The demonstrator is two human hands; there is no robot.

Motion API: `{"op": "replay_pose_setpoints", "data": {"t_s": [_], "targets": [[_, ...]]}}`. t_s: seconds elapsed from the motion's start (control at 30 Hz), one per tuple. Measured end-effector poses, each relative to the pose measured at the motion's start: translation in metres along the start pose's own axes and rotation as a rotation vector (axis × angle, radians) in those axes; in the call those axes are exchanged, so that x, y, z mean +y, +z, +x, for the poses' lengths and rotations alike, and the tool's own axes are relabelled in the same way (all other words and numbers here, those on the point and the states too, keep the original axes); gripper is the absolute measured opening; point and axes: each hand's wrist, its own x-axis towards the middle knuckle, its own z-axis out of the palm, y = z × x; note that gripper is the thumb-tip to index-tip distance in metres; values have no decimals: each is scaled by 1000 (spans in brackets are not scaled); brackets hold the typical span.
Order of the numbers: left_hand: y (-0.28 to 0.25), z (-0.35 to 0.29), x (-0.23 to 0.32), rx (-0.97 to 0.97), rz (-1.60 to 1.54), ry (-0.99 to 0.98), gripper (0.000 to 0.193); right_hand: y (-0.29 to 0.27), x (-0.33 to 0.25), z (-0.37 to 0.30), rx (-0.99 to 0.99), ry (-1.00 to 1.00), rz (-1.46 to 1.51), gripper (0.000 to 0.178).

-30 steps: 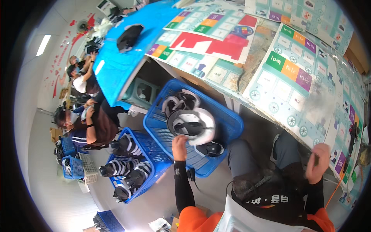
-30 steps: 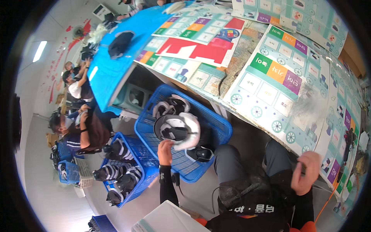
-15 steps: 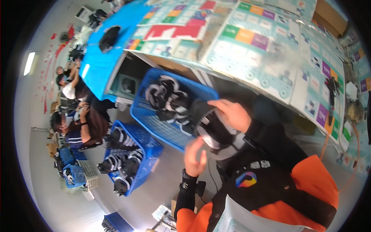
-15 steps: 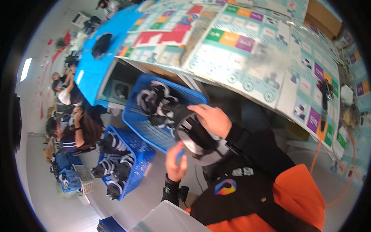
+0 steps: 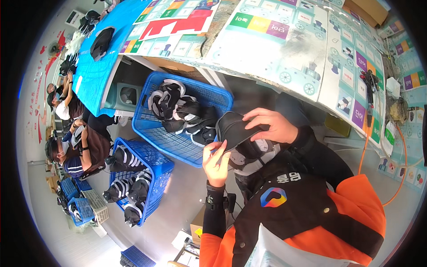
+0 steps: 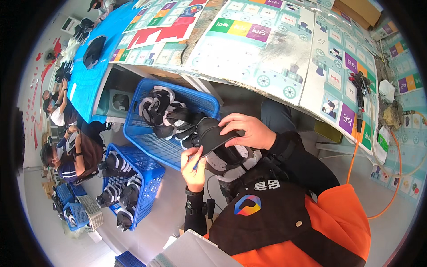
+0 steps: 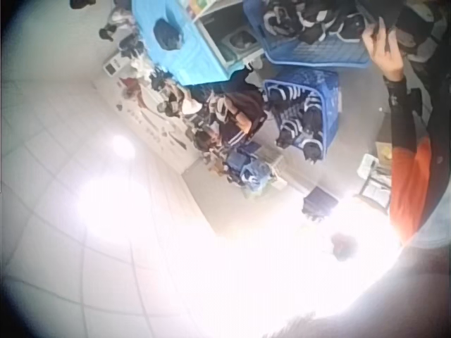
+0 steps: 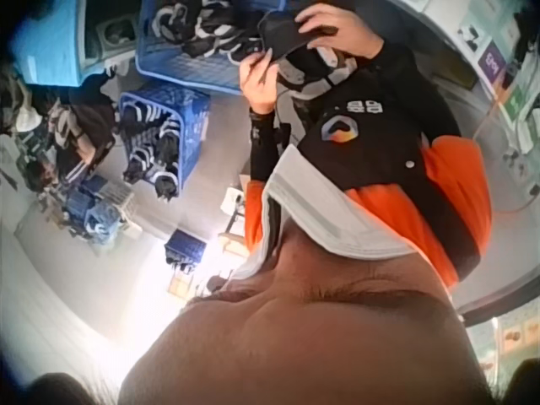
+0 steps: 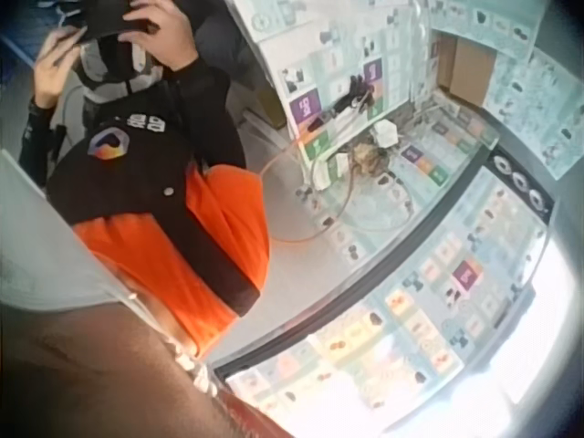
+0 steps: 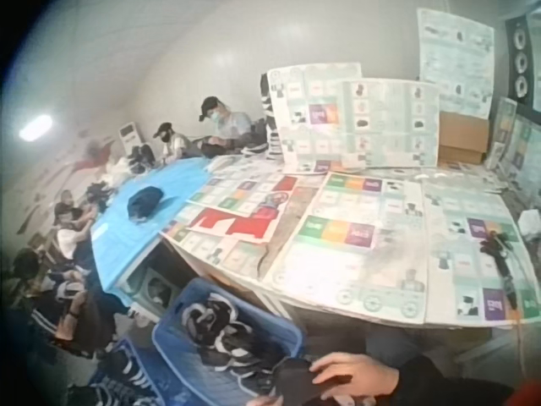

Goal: The person trims the excess material from the top edge of a shoe upper using a pair of snips, then places the shoe upper into a blue plastic crate before selecting the next one and repeating the process.

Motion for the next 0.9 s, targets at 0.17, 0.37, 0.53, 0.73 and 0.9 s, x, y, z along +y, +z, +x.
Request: {"op": "replay_pose_setpoints", "data": {"t_s": [0.17,0.37,0.53,0.73,0.9], "targets": [[13,1,2,9,-51,-56,30,-6,7,-5,39,-26,14,19],[19,7,-11,92,-104,-199,19,4,8,8,121,339,70,6],[18,30,4,-8,-828,-753,30,11,13,18,19,296,204,28],[27,40,20,-102,-813,-466,43,11,-28,15,68,-262,-751,44],[-13,40,7,-72,-604,-170,75,-46,-34,25,514,-147,-744,46]]}}
